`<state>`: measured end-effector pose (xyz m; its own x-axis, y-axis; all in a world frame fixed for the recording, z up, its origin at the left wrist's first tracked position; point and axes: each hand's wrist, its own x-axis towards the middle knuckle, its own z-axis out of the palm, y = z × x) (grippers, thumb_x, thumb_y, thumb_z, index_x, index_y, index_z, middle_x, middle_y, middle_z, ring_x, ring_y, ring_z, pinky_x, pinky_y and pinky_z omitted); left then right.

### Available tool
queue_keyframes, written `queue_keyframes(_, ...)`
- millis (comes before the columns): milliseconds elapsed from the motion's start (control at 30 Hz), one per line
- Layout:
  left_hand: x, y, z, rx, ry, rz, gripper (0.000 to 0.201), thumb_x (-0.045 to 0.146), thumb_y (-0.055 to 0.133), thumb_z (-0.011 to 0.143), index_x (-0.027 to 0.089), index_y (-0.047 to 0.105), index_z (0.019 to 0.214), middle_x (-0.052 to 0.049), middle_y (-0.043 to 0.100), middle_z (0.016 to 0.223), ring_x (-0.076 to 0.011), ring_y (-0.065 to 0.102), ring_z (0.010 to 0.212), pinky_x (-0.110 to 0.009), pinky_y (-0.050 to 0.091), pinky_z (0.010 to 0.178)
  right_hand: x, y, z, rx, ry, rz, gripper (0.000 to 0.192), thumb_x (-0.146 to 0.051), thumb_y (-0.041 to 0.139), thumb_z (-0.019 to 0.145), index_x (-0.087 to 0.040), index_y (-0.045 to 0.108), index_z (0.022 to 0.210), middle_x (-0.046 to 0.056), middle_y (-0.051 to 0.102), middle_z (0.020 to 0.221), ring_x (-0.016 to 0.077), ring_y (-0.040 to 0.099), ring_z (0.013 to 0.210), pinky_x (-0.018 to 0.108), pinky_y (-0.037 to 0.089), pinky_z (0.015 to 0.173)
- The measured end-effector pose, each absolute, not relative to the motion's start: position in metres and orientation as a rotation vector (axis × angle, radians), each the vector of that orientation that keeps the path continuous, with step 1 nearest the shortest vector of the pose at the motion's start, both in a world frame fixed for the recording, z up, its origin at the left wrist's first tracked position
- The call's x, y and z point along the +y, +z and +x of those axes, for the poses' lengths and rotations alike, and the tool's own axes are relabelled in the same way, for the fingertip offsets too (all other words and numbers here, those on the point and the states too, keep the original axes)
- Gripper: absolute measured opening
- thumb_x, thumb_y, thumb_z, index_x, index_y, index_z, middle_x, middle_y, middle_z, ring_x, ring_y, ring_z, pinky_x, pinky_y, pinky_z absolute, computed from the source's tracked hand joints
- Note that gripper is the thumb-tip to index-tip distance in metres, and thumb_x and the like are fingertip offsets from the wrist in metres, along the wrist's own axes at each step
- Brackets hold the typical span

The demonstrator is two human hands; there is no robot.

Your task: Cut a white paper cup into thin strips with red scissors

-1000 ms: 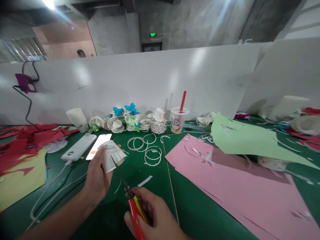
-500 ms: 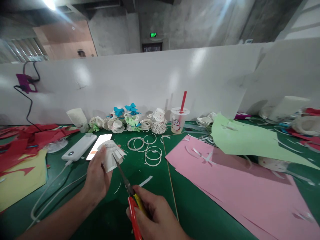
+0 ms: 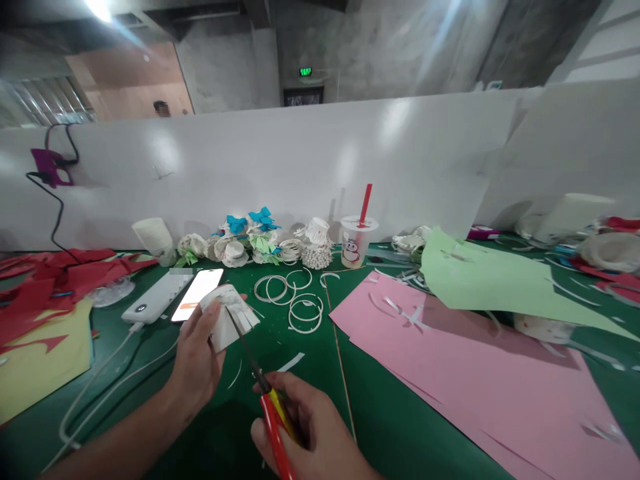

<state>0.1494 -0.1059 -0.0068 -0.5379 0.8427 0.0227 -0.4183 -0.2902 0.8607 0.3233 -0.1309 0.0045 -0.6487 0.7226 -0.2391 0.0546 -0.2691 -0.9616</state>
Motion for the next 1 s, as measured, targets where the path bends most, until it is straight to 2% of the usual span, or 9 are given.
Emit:
queue_keyframes(333,-0.1072,-0.0082,0.1495,1.076,1.879,0.619,0.035,0.032,0.064,0.076,0.017,0.059,0.108,-0.007,0.068,0.092,-0.0191,0.066,0.077,-0.03,0.052,0.069,-0.1284,-0.0013,0.3242,-1.585,1.954,-0.93,0.056,-0.06,0.062,0.07,-0.019,0.058,0.107,-0.006,0.04,0.06,0.0075,0.033,0.049,0.02,0.032,0.047)
queue_keyframes(633,-0.107,-0.0074,0.1501,1.094,1.876,0.603,0.036,0.033,0.065,0.075,0.017,0.06,0.107,-0.007,0.069,0.091,-0.0188,0.066,0.076,-0.03,0.052,0.068,-0.1275,-0.0014,0.3222,-1.511,1.951,-0.932,0.046,-0.054,0.065,0.071,-0.021,0.062,0.104,-0.004,0.043,0.066,0.01,0.037,0.057,0.02,0.034,0.052)
queue_keyframes(833,-0.1062,-0.0065,0.1505,1.11,1.878,0.62,0.037,0.034,0.064,0.075,0.015,0.06,0.106,-0.009,0.068,0.094,-0.0191,0.065,0.077,-0.031,0.052,0.07,-0.1276,0.003,0.3224,-1.543,1.988,-0.854,0.039,-0.051,0.063,0.075,-0.018,0.065,0.095,-0.007,0.034,0.059,0.0068,0.027,0.051,0.019,0.024,0.046)
queue_keyframes(1000,-0.1066,-0.0062,0.1502,1.086,1.891,0.634,0.036,0.034,0.064,0.075,0.016,0.06,0.106,-0.008,0.069,0.094,-0.0191,0.066,0.076,-0.031,0.052,0.07,-0.1302,0.0032,0.3241,-1.551,1.991,-0.895,0.043,-0.053,0.061,0.075,-0.018,0.062,0.099,-0.008,0.036,0.058,0.0054,0.027,0.048,0.019,0.02,0.043)
